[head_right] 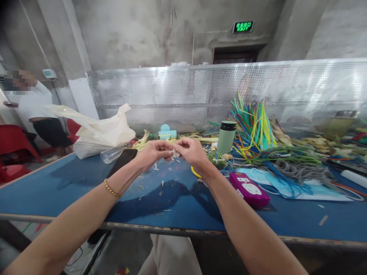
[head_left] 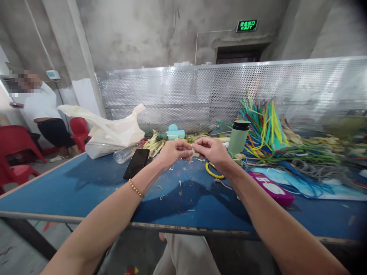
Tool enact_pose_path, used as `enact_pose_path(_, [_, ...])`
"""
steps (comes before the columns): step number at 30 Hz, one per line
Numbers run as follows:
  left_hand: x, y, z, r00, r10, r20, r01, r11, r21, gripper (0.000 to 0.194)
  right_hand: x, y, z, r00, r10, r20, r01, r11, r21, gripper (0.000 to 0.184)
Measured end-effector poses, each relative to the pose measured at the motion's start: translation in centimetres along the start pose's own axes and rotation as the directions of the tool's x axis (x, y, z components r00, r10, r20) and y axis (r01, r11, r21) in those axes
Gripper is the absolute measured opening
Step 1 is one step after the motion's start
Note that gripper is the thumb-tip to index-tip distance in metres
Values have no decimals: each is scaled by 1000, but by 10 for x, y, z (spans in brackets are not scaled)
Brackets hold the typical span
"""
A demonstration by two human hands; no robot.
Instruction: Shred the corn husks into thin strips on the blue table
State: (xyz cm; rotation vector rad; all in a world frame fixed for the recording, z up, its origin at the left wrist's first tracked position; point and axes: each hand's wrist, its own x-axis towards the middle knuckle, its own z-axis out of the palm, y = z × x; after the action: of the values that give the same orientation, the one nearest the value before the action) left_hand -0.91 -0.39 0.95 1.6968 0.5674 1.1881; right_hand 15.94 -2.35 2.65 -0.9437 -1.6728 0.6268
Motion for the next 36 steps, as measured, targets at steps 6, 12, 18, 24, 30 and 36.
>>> enact_pose_path(6, [-1, 0, 1, 999, -16, 30, 15, 1000, 21, 24, 0, 0, -1, 1000, 15, -9, -15, 999, 31, 26])
enact_pose_path(12, [0, 3, 2, 999, -23, -49, 21, 999, -41, 20, 0, 1, -1, 996, 80, 33, -81, 996, 33, 42])
enact_pose_path(18, [2, 1, -1, 991, -5, -131, 0, 999, -36, 20, -2, 3, -1, 992, 71, 100, -65, 996, -56, 30])
enact_pose_path(24, [3, 0, -2, 997, -27, -75, 22, 998, -58, 21, 0, 7, -1, 995, -36, 91, 52, 982, -184, 22])
enact_pose_path(30, [3, 2, -4, 996, -44, -80, 35, 994, -106, 18, 2, 9, -3, 992, -104, 69, 119, 956, -268, 24])
enact_pose_path(36, [4, 2, -7, 996, -60, -64, 49, 986, -158, 18, 2, 9, -3, 992, -116, 57, 128, 949, -289, 25])
